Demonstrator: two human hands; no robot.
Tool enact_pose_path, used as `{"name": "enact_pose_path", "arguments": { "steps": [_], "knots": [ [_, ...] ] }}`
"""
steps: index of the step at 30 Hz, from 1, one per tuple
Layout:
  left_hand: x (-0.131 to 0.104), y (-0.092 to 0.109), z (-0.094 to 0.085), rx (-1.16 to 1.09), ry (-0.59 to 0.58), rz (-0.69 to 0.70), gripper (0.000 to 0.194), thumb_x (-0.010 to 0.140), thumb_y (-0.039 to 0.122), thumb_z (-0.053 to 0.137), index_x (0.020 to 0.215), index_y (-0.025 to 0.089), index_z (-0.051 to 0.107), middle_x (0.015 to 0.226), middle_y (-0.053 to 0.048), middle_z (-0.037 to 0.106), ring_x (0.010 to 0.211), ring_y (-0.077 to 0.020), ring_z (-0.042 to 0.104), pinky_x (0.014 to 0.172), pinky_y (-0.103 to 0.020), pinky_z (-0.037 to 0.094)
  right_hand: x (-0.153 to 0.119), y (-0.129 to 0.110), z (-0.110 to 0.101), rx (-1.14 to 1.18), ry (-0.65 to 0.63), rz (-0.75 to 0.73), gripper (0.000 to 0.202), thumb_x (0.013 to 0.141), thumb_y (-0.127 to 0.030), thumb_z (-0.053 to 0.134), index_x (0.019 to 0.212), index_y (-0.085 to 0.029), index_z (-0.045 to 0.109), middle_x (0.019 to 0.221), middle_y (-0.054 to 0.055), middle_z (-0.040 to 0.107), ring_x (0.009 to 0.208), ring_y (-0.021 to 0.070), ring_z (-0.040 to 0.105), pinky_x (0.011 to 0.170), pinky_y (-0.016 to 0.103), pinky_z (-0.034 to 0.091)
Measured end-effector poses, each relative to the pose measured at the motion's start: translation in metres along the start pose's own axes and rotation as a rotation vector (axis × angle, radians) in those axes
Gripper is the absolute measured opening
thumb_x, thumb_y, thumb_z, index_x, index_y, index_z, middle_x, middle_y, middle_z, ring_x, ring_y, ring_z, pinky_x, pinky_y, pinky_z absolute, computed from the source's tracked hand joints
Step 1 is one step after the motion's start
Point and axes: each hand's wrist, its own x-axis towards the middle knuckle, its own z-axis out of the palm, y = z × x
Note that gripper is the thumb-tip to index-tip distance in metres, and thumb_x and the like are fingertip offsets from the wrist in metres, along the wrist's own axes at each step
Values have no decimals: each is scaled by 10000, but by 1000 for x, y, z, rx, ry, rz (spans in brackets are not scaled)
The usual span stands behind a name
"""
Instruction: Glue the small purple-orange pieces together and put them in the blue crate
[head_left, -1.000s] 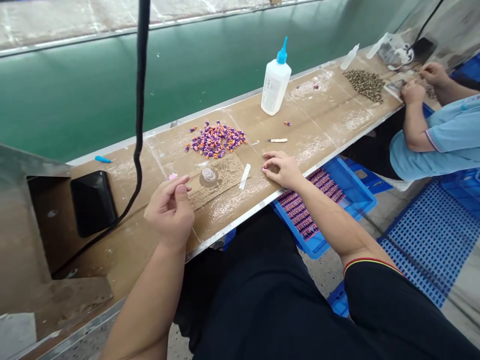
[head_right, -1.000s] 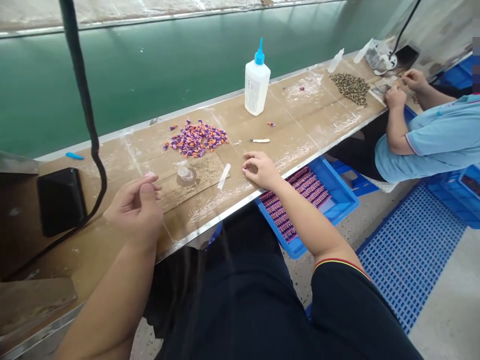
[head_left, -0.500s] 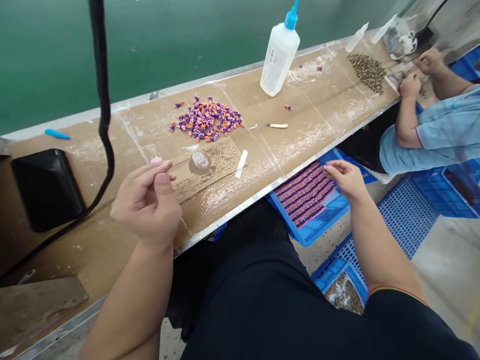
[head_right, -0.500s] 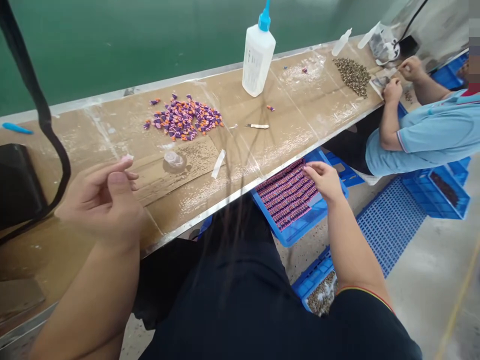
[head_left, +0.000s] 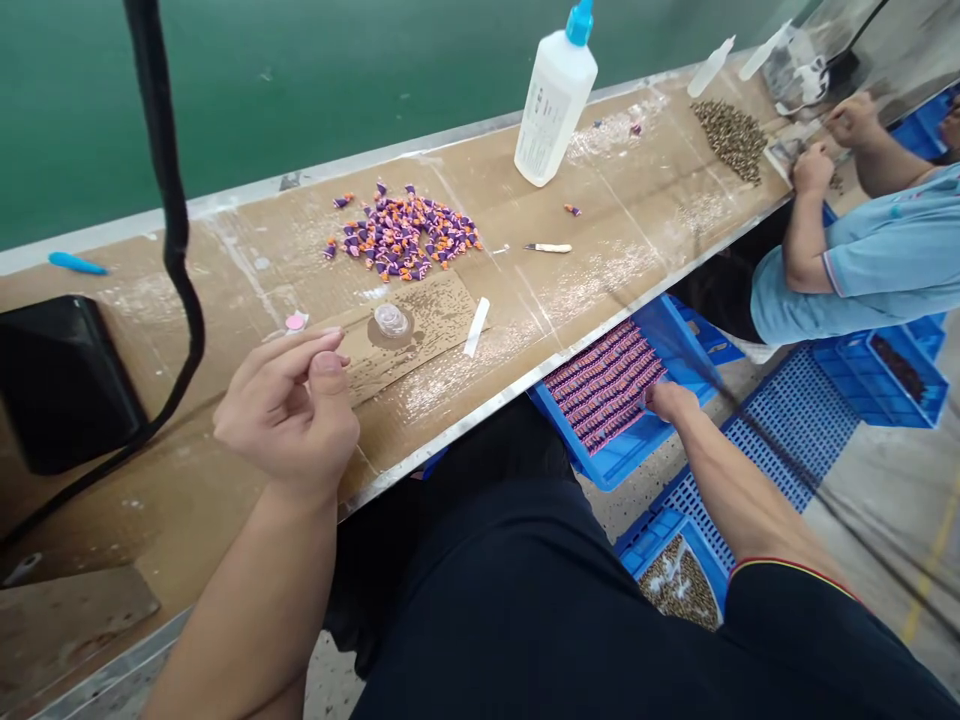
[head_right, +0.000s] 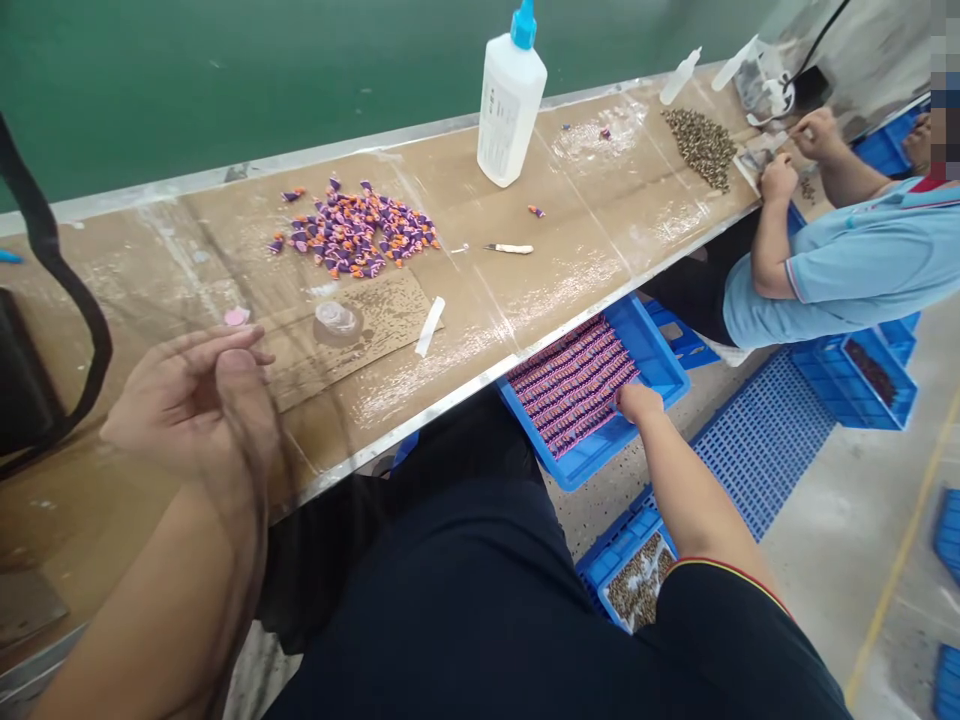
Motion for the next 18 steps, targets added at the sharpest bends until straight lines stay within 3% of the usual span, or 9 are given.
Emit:
{"name": "enact_pose_path", "arguments": {
  "steps": [7, 14, 18],
  "knots": [
    [3, 1, 1, 1, -23, 67, 178, 955, 208, 712, 1057, 130, 835, 941, -113, 825, 827, -188, 787, 805, -322, 641, 7, -5, 2, -111, -89, 6, 301, 1019, -194, 668, 1279, -85, 772, 1321, 221, 743, 1244, 296, 732, 1025, 428, 605],
    [1, -2, 2, 110, -43, -53, 301, 977, 418, 666, 943, 153, 806, 888, -89, 818, 764, -195, 771, 756, -369, 654, 14, -3, 4, -107, -115, -3, 327, 1049, -245, 669, 1321, -86, 758, 1354, 237, 724, 1250, 293, 725, 1035, 423, 595],
    [-1, -3, 0, 147, -68, -149, 361, 950, 501, 669, 929, 166, 802, 889, -84, 817, 805, -210, 778, 822, -413, 664, 16, -1, 6, -107, -118, -24, 310, 1080, -255, 621, 1314, -103, 756, 1361, 190, 732, 1254, 269, 719, 1052, 418, 584]
  ]
}}
